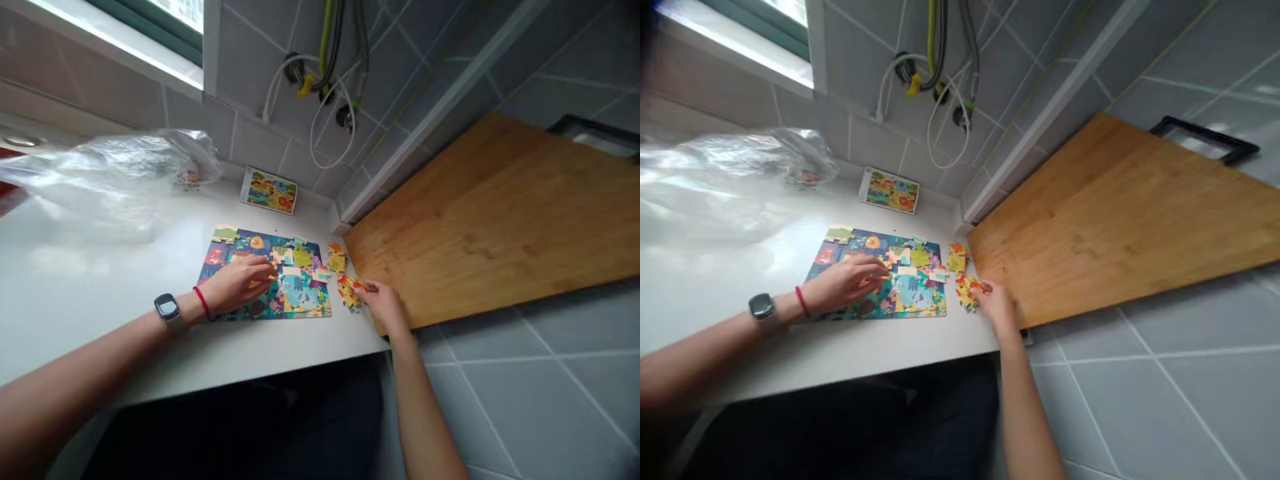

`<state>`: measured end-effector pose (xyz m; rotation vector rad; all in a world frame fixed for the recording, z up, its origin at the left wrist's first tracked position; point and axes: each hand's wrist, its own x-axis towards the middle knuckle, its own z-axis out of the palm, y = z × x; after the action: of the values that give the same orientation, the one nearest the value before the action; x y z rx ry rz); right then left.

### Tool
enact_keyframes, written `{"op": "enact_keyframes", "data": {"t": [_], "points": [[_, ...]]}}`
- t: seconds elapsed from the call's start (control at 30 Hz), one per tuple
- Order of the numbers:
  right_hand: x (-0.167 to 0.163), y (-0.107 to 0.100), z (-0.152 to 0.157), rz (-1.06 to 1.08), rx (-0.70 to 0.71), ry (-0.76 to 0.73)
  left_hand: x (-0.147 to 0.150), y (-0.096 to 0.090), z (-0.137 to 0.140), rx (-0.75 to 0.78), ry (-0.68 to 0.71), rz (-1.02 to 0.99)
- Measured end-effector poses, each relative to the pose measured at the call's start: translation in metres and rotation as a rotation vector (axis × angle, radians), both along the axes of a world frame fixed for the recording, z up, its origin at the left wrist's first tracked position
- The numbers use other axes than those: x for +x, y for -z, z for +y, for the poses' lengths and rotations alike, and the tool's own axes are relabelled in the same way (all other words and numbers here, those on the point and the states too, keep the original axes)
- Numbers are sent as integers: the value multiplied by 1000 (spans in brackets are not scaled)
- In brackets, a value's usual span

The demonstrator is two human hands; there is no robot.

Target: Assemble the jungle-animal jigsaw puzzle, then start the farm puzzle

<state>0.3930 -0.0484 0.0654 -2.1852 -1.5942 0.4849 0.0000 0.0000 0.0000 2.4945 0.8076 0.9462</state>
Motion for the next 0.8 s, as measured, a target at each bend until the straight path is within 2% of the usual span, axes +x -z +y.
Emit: {"op": "enact_keyframes", "data": {"t": [0.07,0.17,0.3,0.43,0.57,0.67,0.8], "points": [[7,0,-8,-28,-88,-20,0,1,0,4,-7,-5],[12,1,-12,-93,-148,-94,1,2,0,9,-11,-9],[-2,3,8,-221,-32,-197,1,3,0,13,-10,-10],[-31,14,45,-289,63,-116,0,3,0,4,-15,-18],[-56,28,72,-368,29,-42,0,3,0,4,-17,-4],[-63,32,84,-432,28,11,1,3,-1,6,-14,1],[-58,34,94,-439,49,-23,1,1,-2,-10,-7,-4]]}}
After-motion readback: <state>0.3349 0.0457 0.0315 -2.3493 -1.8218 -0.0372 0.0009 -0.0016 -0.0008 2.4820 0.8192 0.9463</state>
